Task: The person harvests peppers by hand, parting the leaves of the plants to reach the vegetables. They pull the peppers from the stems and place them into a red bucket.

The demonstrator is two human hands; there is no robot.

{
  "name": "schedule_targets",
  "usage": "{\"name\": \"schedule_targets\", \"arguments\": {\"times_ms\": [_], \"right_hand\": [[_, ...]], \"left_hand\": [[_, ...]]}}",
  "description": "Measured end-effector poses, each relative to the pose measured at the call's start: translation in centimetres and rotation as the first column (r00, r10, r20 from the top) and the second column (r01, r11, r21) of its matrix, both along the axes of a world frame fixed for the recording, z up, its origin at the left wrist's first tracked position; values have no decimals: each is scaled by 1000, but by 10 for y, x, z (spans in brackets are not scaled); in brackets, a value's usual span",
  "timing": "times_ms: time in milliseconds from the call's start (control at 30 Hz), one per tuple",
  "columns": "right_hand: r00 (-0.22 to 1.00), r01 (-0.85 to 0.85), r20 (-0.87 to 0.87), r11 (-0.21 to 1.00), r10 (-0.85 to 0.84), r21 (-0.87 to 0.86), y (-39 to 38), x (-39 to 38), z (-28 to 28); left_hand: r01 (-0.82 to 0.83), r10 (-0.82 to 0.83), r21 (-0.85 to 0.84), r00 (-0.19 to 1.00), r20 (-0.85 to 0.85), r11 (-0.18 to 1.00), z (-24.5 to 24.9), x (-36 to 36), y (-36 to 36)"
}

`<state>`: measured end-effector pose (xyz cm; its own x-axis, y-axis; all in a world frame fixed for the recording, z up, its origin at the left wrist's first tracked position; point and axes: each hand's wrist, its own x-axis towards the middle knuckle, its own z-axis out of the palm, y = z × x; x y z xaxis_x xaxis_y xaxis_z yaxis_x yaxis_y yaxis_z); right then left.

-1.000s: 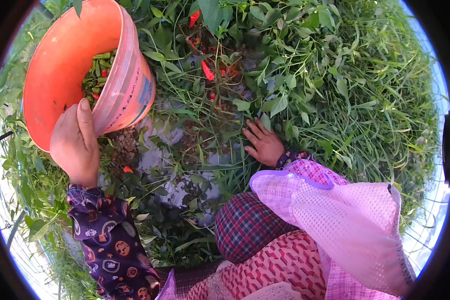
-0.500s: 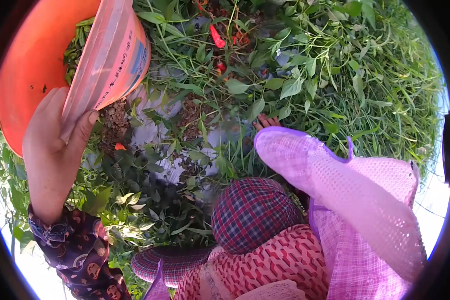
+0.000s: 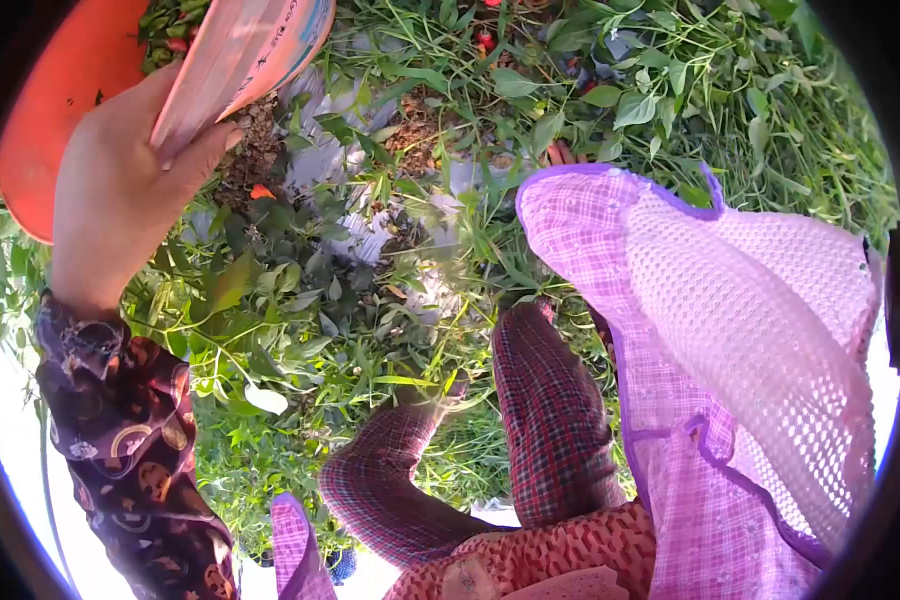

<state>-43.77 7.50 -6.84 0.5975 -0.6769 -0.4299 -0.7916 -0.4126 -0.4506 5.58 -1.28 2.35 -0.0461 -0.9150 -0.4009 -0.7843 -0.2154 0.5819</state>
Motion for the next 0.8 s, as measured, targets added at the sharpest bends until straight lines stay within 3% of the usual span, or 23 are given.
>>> {"name": "schedule_targets", "arguments": {"times_ms": [67,367,467,633,700,733,767,800], "right_hand": [[1000,-6,-12,997,7,80,27,8,28],[997,-13,-64,951,35,310,78,38,149],[997,9,-71,937,17,350,73,39,196],[998,33,-69,919,-7,394,32,27,275],[992,-53,-90,925,93,375,11,25,292],[944,325,-66,878,-323,351,60,14,254],[941,333,-69,876,-330,349,48,17,255],[986,162,-101,896,-132,412,28,23,256]], "left_hand": [[146,-167,89,937,308,985,14,-7,-9],[141,-189,194,948,258,971,19,2,-9],[113,-180,240,942,282,964,30,-3,-10],[191,-233,156,915,330,969,22,-1,-3],[218,-263,157,889,374,963,20,-3,-2],[246,-282,139,869,407,959,18,-2,0],[254,-288,137,868,405,957,17,-2,1],[250,-294,158,865,407,955,17,-2,1]]}}
